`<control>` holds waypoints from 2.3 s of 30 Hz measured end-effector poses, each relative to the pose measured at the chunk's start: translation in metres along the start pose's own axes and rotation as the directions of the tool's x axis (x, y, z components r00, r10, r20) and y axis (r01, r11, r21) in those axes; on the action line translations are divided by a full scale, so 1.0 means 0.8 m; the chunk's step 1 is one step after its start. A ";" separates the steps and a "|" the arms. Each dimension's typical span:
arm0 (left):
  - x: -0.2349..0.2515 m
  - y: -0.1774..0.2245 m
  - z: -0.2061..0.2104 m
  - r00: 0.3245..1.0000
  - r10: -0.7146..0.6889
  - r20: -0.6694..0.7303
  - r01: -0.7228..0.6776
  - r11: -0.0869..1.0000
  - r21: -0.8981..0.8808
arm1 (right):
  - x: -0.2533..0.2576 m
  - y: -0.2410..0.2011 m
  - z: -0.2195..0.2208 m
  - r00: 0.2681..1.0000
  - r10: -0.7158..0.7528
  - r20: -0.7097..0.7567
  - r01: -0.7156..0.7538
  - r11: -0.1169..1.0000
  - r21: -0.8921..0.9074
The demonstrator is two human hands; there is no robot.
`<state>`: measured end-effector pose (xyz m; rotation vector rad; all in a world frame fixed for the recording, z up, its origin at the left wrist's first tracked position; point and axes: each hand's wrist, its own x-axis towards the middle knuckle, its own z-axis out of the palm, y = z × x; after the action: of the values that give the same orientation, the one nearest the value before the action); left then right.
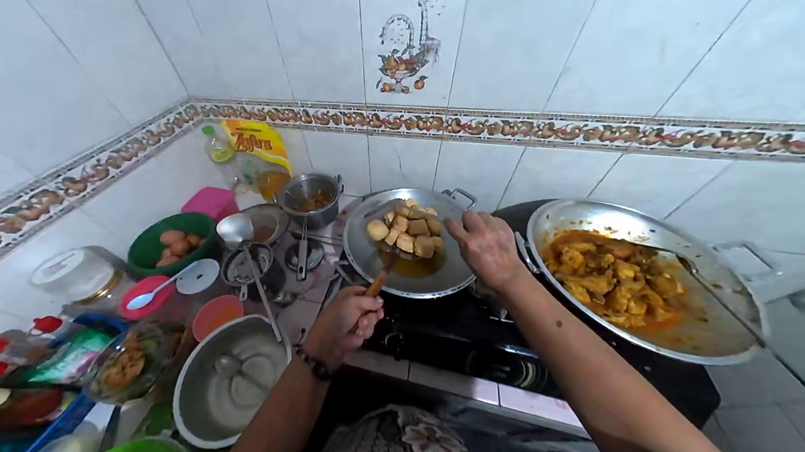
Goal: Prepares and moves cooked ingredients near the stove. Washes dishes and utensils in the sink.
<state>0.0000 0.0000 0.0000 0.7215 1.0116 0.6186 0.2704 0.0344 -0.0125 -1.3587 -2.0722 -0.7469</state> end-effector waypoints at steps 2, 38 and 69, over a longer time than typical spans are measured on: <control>-0.001 -0.005 -0.001 1.000 -0.001 0.002 0.001 1.000 -0.017 | -0.005 -0.007 0.000 0.996 -0.086 -0.010 0.086 0.996 0.009; -0.007 0.022 -0.015 1.000 0.000 0.024 0.004 0.990 -0.139 | -0.057 -0.053 -0.066 0.562 0.814 0.145 -0.818 0.574 -0.050; 0.003 0.045 -0.021 0.999 0.040 -0.009 -0.040 0.997 -0.065 | -0.132 -0.065 -0.046 0.827 0.551 0.112 -0.532 0.831 -0.162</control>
<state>-0.0192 0.0279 0.0211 0.6837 0.9813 0.6862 0.2636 -0.0749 -0.0692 -2.0123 -1.6217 -0.5331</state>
